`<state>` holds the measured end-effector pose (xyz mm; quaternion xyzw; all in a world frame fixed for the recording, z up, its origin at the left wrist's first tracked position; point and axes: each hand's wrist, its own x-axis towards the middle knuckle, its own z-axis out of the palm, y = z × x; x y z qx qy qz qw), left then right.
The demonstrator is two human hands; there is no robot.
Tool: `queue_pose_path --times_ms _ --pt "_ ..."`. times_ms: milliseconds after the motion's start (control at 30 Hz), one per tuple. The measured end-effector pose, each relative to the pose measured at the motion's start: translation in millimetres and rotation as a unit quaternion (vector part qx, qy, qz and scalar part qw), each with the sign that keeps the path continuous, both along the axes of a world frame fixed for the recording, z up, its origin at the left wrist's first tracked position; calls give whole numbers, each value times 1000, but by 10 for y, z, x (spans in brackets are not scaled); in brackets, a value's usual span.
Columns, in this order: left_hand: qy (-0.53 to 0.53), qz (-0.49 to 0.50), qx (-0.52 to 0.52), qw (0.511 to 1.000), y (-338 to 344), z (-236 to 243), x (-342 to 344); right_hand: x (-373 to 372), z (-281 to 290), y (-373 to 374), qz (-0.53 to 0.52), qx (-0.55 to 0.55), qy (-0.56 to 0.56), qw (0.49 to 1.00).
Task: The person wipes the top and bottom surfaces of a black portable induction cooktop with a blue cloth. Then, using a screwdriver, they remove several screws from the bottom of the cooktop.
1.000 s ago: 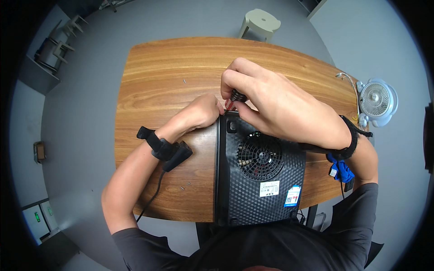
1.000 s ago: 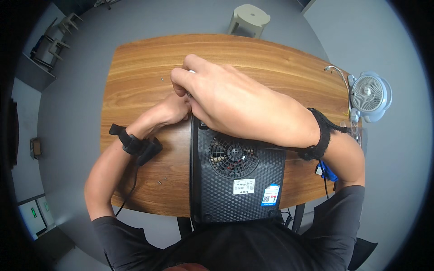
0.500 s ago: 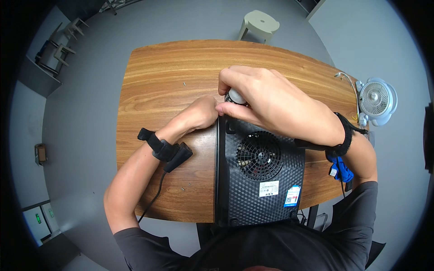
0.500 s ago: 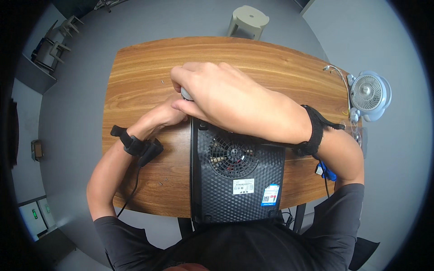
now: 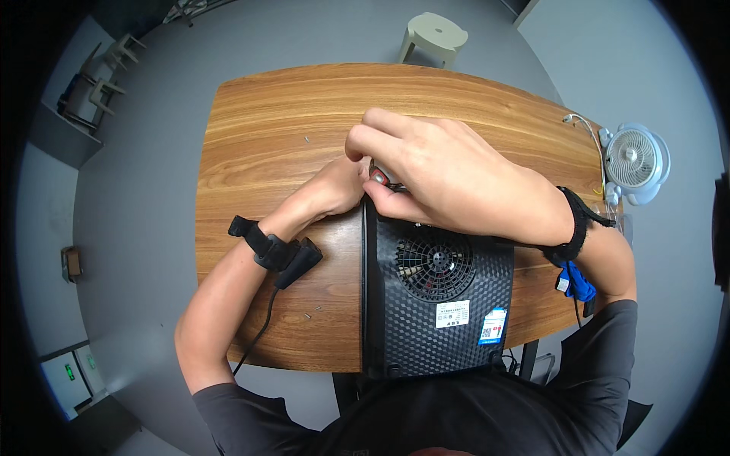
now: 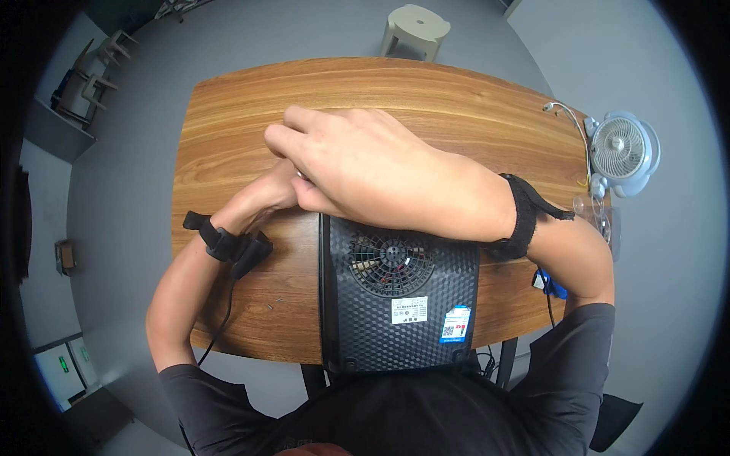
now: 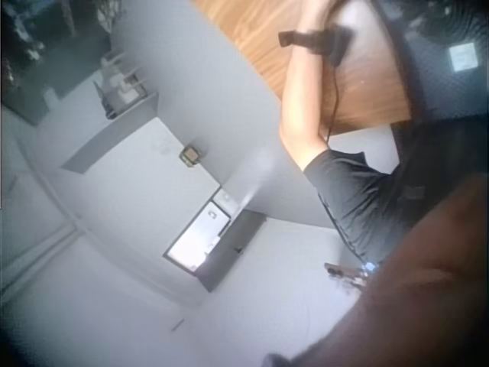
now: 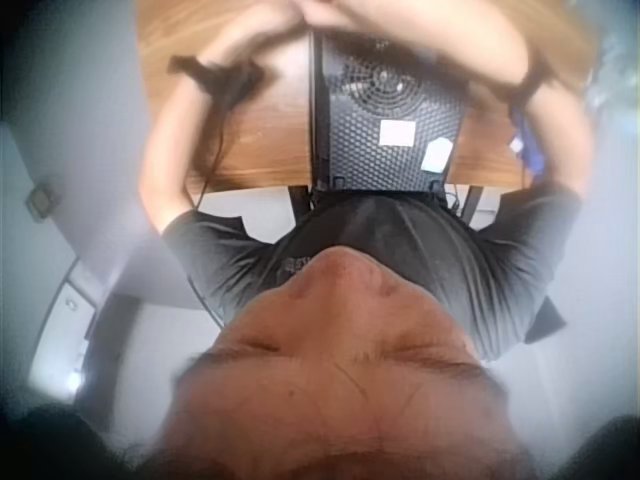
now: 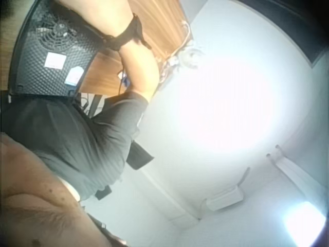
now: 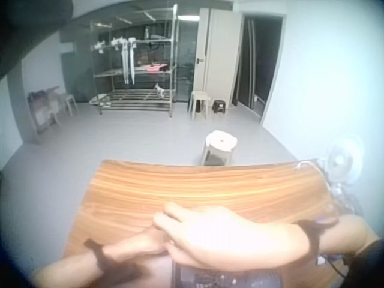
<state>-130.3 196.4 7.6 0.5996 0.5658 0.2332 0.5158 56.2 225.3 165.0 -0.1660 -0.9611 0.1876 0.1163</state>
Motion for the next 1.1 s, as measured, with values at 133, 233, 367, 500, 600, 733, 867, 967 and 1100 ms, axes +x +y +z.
queue_pose_path --times_ms 133,233,367,500,600,733,867,967,1100 --pt "39 -24 15 999 56 -109 -19 0 -15 14 -3 2 16 1000" --pt "15 -10 25 1000 25 -110 -13 20 -9 24 6 8 13 1000" --pt "40 -15 -18 999 36 -59 -24 34 13 27 -6 -8 -8 1000" --pt "63 8 -75 995 46 10 23 47 -41 62 11 -9 35 999" --pt "44 13 -98 994 35 78 40 61 -49 62 10 -22 54 998" --pt "2 10 -100 995 -5 401 113 62 -56 62 19 -10 71 997" --pt "5 -10 -64 998 -40 276 30 29 -42 20 24 1 71 997" --pt "-3 0 -46 999 -104 358 30 25 -12 -3 23 15 84 996" --pt "-11 24 -95 995 -235 647 55 -15 46 -20 23 6 83 996"
